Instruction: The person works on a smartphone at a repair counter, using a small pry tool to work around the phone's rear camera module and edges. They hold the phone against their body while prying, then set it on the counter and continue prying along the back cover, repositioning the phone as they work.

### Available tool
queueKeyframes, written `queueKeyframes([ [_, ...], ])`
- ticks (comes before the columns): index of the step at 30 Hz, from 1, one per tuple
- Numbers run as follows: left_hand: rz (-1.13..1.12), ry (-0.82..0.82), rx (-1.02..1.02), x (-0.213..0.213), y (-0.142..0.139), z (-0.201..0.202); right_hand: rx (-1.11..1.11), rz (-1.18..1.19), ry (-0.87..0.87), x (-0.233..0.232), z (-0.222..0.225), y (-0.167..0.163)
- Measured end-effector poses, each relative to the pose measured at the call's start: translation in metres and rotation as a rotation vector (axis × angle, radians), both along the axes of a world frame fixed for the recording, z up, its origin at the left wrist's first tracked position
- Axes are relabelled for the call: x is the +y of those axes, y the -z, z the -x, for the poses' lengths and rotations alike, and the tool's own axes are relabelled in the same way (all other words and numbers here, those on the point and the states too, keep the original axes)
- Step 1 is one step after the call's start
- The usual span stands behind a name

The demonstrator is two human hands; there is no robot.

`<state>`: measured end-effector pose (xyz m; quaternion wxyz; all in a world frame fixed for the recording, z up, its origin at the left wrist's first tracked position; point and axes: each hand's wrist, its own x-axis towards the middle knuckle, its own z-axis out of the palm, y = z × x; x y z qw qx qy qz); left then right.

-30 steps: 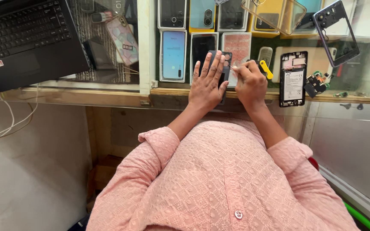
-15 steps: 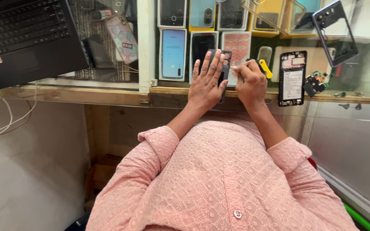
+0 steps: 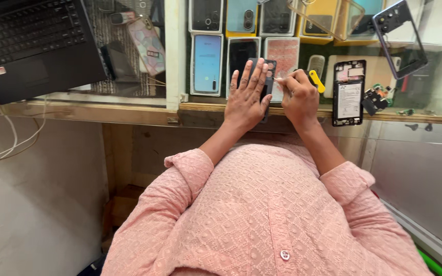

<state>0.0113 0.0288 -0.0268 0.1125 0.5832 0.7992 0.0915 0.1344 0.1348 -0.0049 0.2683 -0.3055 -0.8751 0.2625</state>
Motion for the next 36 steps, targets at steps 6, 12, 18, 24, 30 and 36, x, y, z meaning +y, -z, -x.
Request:
queueKeyframes([
  [6, -0.001, 0.002, -0.017, 0.0009, 0.0001, 0.0005, 0.005, -0.006, 0.034, 0.0011, 0.0046, -0.0021],
  [12, -0.003, 0.006, -0.025, 0.0011, -0.0015, 0.0008, -0.003, -0.041, 0.059, 0.0001, 0.0037, -0.0020],
  [18, -0.001, -0.004, 0.006, 0.0004, -0.0015, 0.0006, -0.023, -0.083, 0.071, 0.0012, 0.0055, -0.0001],
  [24, -0.024, -0.007, 0.016, 0.0003, -0.0016, -0.0011, 0.013, 0.039, 0.001, 0.0005, 0.0038, -0.0025],
  [30, -0.022, 0.003, -0.020, 0.0003, -0.0019, 0.0007, -0.019, -0.015, 0.037, 0.0012, 0.0076, -0.0034],
  [36, 0.041, 0.003, -0.017, 0.0009, -0.0027, -0.0001, 0.014, -0.017, 0.089, 0.0015, 0.0063, -0.0040],
])
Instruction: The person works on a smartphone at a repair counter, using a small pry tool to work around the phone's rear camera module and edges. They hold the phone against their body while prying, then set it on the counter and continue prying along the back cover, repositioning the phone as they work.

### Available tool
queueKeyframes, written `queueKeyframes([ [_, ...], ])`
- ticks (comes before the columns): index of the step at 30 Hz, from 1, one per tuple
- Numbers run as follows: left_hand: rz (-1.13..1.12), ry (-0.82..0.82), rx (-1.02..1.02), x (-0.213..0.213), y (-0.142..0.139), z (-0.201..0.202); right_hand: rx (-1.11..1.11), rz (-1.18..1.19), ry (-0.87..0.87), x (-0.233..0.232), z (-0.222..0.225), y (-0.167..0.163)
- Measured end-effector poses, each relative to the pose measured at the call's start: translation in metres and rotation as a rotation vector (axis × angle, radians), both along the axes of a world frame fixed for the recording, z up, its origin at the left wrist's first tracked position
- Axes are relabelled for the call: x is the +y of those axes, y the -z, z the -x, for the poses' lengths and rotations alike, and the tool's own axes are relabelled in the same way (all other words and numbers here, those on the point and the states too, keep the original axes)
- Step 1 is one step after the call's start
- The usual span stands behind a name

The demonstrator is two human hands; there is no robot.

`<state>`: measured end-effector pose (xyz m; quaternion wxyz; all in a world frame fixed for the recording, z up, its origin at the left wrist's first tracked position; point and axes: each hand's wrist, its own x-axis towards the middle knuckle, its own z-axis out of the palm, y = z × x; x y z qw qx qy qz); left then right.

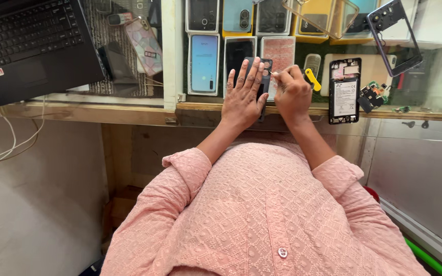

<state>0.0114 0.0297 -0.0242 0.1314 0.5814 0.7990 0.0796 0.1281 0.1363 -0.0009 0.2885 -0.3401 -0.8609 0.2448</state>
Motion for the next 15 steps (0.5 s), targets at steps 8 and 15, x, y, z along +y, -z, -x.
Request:
queueKeyframes([
  [8, -0.023, 0.007, 0.010, 0.0010, -0.0010, 0.0004, -0.033, 0.024, -0.007, 0.0012, 0.0010, -0.0012],
  [15, -0.031, -0.003, -0.006, -0.0004, -0.0006, 0.0006, -0.046, 0.015, 0.007, 0.0005, 0.0001, -0.0001],
])
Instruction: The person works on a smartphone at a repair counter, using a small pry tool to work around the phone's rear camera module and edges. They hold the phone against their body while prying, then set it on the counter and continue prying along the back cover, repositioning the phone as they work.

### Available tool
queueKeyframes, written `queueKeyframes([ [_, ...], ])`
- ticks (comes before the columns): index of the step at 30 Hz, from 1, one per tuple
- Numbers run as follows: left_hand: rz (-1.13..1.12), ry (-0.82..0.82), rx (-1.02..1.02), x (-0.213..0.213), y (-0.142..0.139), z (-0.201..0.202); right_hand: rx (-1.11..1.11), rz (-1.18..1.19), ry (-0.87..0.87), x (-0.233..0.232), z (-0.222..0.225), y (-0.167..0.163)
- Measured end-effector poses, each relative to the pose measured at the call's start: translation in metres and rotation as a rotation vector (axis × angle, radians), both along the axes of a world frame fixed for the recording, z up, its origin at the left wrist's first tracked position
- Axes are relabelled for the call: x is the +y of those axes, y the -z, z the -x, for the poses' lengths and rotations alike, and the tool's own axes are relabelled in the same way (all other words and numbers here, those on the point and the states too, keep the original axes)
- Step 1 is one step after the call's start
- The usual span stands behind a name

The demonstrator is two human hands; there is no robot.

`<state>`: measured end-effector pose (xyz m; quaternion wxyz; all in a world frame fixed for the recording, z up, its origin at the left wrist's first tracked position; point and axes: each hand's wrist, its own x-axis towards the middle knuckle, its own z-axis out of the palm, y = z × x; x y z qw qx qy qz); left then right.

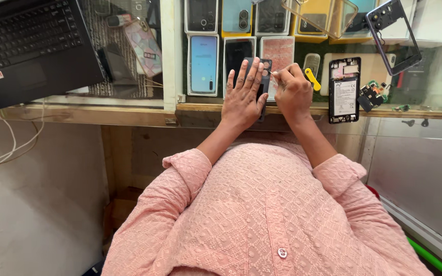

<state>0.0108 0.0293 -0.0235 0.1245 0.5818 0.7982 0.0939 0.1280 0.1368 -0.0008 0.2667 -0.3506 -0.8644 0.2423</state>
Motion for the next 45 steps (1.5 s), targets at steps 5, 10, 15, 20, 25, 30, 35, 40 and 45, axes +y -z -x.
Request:
queueKeyframes([
  [5, -0.023, -0.004, 0.014, -0.0010, -0.0003, 0.0019, 0.018, 0.027, -0.030, 0.0004, 0.0020, 0.0004],
  [10, -0.032, -0.003, -0.002, -0.0001, 0.0001, -0.0005, 0.017, 0.044, -0.038, 0.0009, -0.0028, 0.0010],
  [15, -0.008, 0.012, 0.015, -0.0003, -0.0008, 0.0003, 0.040, 0.100, -0.003, -0.0002, -0.0022, 0.0026],
  [20, -0.010, 0.007, 0.031, 0.0004, -0.0015, 0.0023, 0.001, 0.001, -0.014, 0.0001, 0.0006, 0.0035],
  [25, -0.006, 0.012, -0.002, -0.0004, 0.0007, -0.0012, 0.015, 0.007, -0.020, -0.0006, -0.0009, 0.0034],
  [30, -0.013, 0.017, 0.029, -0.0019, 0.0020, -0.0002, -0.012, -0.022, -0.003, 0.0002, 0.0003, 0.0028],
  [35, -0.014, 0.014, 0.028, -0.0016, 0.0010, 0.0011, 0.020, 0.036, -0.062, 0.0022, 0.0008, 0.0008],
  [40, 0.024, 0.019, 0.021, -0.0011, 0.0000, 0.0007, 0.000, 0.022, -0.007, 0.0023, 0.0046, -0.0015],
  [45, -0.024, 0.008, 0.014, -0.0001, -0.0011, 0.0006, 0.001, 0.050, -0.063, 0.0048, 0.0042, -0.0037],
])
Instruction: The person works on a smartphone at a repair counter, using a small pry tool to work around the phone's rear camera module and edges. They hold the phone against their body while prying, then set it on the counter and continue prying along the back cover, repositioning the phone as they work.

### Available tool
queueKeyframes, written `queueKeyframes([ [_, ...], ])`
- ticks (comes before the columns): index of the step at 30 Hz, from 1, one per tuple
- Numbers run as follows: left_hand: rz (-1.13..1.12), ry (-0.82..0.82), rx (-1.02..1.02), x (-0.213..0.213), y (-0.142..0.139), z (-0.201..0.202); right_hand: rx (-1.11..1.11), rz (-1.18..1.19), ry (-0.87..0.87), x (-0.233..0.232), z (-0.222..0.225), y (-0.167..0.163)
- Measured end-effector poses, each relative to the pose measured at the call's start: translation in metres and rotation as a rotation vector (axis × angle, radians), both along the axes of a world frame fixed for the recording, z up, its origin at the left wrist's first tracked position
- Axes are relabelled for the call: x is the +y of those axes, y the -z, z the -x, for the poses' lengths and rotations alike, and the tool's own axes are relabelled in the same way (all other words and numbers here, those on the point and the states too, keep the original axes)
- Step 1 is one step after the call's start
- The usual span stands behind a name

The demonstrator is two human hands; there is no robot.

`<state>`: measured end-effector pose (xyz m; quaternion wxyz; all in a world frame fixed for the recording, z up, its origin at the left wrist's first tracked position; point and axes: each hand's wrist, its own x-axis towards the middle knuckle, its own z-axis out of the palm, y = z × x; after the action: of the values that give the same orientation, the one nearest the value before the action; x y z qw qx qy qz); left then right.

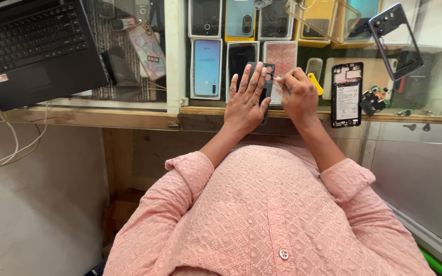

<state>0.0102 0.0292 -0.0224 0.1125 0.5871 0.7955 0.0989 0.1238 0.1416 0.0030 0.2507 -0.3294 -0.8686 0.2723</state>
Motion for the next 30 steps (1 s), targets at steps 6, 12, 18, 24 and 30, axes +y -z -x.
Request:
queueKeyframes([
  [6, -0.019, -0.009, 0.000, -0.0006, 0.0015, 0.0004, 0.003, -0.032, 0.014, -0.0002, 0.0015, 0.0037],
  [12, 0.022, -0.010, 0.002, -0.0004, 0.0029, -0.0007, 0.000, -0.046, 0.078, -0.0009, 0.0004, 0.0077],
  [18, 0.034, 0.000, -0.011, -0.0002, 0.0018, 0.0003, -0.034, -0.054, 0.074, 0.0025, -0.0001, 0.0084],
  [24, -0.001, -0.010, -0.012, 0.0007, 0.0014, -0.0002, -0.006, 0.033, 0.018, 0.0021, 0.0021, 0.0059],
  [30, 0.034, -0.001, 0.010, 0.0012, -0.0012, 0.0005, 0.002, -0.045, 0.041, 0.0017, 0.0014, 0.0013],
])
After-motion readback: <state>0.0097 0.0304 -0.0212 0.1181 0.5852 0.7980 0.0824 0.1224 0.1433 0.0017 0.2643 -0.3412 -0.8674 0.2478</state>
